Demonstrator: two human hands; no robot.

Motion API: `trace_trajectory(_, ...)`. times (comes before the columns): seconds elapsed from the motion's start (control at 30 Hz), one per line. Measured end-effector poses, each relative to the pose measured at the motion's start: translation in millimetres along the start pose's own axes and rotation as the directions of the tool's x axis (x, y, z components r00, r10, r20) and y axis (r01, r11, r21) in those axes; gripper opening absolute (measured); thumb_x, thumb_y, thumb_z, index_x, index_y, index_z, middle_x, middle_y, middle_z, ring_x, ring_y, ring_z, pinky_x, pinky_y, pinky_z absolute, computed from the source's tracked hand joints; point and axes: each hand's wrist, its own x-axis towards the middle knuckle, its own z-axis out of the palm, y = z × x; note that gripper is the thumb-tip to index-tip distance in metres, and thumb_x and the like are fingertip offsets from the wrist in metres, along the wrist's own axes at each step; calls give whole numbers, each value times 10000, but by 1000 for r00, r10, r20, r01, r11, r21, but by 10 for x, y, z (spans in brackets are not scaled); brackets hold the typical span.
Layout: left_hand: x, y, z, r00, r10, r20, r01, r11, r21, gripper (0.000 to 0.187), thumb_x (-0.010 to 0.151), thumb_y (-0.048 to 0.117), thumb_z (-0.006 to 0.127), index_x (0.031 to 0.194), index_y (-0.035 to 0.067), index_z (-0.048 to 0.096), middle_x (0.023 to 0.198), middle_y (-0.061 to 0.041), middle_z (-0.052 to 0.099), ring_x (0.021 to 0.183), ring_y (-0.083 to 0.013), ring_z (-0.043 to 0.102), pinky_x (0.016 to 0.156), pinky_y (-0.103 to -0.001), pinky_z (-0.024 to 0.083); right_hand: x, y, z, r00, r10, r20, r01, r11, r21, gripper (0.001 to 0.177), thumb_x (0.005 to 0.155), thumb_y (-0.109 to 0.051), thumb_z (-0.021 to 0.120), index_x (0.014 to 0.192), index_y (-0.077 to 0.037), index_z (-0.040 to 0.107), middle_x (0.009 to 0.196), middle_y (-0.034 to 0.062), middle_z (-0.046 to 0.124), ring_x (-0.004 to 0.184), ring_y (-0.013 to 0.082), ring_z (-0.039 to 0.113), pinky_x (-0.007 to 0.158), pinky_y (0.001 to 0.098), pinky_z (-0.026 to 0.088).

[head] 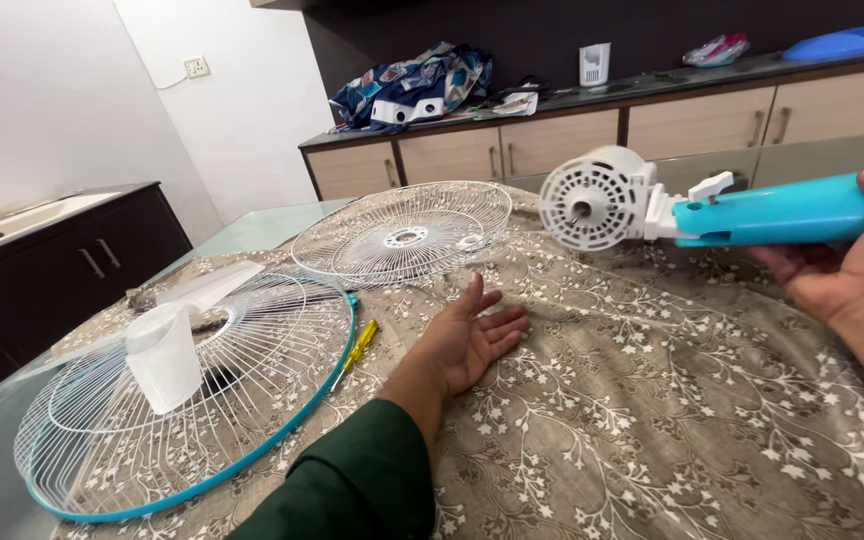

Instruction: The person uses a yellow screwdriver to remove screws from the back of a small electric fan's motor housing. They then detach the rear grille and separate the motor assembly from the fan body, placing the parts on the table.

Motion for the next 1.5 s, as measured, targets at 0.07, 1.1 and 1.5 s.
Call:
trace_trajectory(0.07, -3, -27, 241, 999, -26, 47, 26, 1000, -2, 1011, 916, 719, 535, 1571, -9, 284, 1456, -302, 527, 1301, -380, 582, 1068, -431, 500, -399, -83, 210, 999, -30, 24, 30, 999, 16, 705, 853, -561, 659, 1390, -122, 532, 1385, 90, 627, 1294, 318, 627, 1037, 591, 517)
trace_trajectory(1.1, 494, -302, 818, 938, 224, -263, -231, 973, 4, 588, 1019, 535, 480, 1306, 33, 588, 1120, -121, 732, 1008, -251, 707, 885, -412, 593, -1031, 66, 43, 983, 161, -87, -159, 987, 28, 634, 1000, -560, 549, 1414, -85, 480, 1440, 164, 570, 1360, 353, 574, 1134, 600, 452)
trace_trajectory(1.5, 373, 126, 398, 862, 214, -460, -278, 958, -75, 988, 959, 601, 574, 1603, -15, 147, 1454, -308, 431, 1398, -426, 459, 1188, -466, 409, -702, 285, 45, 978, 74, -196, -105, 983, -150, 540, 1022, -562, 502, 1377, -154, 490, 1351, 125, 583, 1170, 310, 634, 1009, 531, 542)
